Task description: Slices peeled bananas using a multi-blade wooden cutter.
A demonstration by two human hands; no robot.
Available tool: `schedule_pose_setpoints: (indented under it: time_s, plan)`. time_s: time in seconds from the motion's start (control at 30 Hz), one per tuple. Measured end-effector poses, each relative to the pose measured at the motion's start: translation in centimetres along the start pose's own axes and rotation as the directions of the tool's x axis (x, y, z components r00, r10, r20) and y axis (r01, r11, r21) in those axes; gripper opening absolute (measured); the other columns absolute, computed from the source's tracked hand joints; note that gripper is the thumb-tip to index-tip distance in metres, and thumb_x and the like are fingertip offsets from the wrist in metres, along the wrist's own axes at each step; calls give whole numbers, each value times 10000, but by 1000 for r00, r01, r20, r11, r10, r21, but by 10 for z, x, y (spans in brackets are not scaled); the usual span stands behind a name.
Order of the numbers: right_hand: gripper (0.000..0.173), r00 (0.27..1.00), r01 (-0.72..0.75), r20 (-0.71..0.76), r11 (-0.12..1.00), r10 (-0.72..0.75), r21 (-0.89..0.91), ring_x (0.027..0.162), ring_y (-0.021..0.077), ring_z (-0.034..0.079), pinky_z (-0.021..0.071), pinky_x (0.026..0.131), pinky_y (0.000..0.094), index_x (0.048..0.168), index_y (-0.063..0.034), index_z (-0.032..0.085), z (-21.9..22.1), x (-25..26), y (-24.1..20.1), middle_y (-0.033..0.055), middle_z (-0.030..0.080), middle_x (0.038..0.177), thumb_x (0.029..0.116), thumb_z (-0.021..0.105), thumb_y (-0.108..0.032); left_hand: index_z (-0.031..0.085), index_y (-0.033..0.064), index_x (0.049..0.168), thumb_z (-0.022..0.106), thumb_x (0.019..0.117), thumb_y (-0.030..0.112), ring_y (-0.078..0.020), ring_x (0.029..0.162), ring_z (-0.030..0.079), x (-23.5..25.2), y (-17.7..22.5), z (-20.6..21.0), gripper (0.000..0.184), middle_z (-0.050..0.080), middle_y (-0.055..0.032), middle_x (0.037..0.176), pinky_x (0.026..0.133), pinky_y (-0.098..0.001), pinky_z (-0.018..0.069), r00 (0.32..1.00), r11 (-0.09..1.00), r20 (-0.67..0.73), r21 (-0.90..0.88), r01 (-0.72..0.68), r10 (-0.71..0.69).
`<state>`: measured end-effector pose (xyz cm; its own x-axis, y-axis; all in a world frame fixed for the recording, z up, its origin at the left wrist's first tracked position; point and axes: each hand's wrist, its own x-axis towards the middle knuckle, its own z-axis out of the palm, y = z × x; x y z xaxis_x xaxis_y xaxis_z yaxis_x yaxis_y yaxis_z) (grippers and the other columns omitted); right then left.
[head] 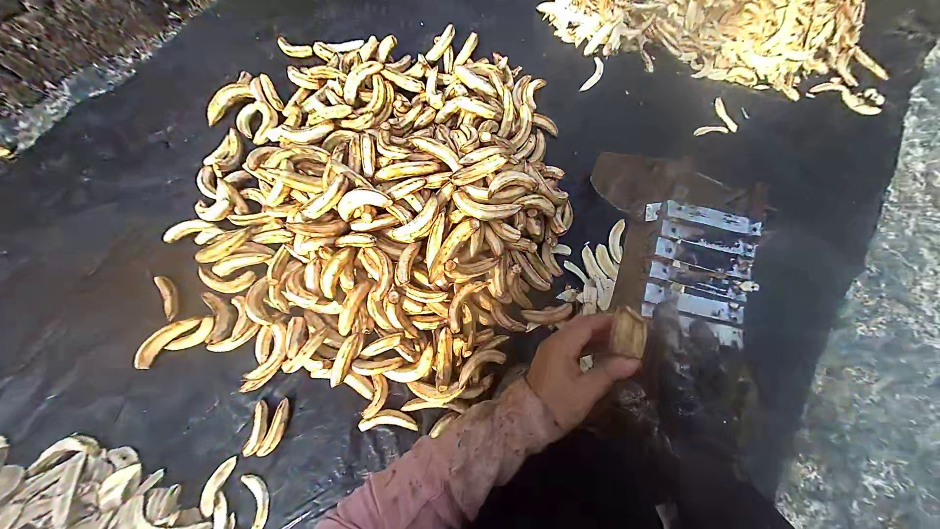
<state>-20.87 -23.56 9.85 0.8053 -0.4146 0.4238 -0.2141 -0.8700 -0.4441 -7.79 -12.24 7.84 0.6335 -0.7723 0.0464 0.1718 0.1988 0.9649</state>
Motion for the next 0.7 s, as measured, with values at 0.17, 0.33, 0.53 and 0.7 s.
schedule_pose_setpoints:
  time_s: [0.17, 0.33, 0.53, 0.7]
  plan:
    - [427, 961, -132, -213, 969, 178, 211, 1210, 99, 612, 480, 1072, 290, 1285, -2, 646, -3, -11, 8, 119, 681, 1252, 1020, 596, -334, 577, 31, 1416, 511, 1051, 279, -215, 1290, 577, 42, -36, -54, 446, 554, -152, 1456, 1052, -394, 504, 996, 897, -41, 439, -57, 84]
    - [313, 856, -288, -264, 835, 444, 470, 1037, 0, 664, 555, 947, 223, 1225, 70, 607, -37, -17, -1, -40, 711, 1108, 1044, 554, -179, 430, -7, 1504, 694, 959, 341, -616, 1393, 341, 114, -77, -170, 698, 395, -366, 1515, 1059, -776, 320, 858, 364, -510, 790, 494, -58]
    - [220, 598, -429, -103, 427, 794, 796, 721, 57, 697, 605, 675, 222, 1171, -34, 642, -47, -14, 7, -22, 734, 859, 1019, 529, -144, 562, 17, 1404, 691, 978, 289, -566, 1279, 522, 123, -84, -215, 522, 579, -354, 1339, 1033, -766, 382, 844, 320, -509, 782, 535, -168]
    - [265, 652, -307, -209, 506, 729, 806, 1009, 115, 693, 598, 908, 316, 1238, -98, 586, -73, -10, 7, -14, 712, 1096, 1016, 599, -243, 462, 80, 1421, 547, 1046, 288, -105, 1066, 647, 96, -80, -230, 437, 620, -41, 1235, 933, -347, 562, 805, 938, -590, 308, 161, 55]
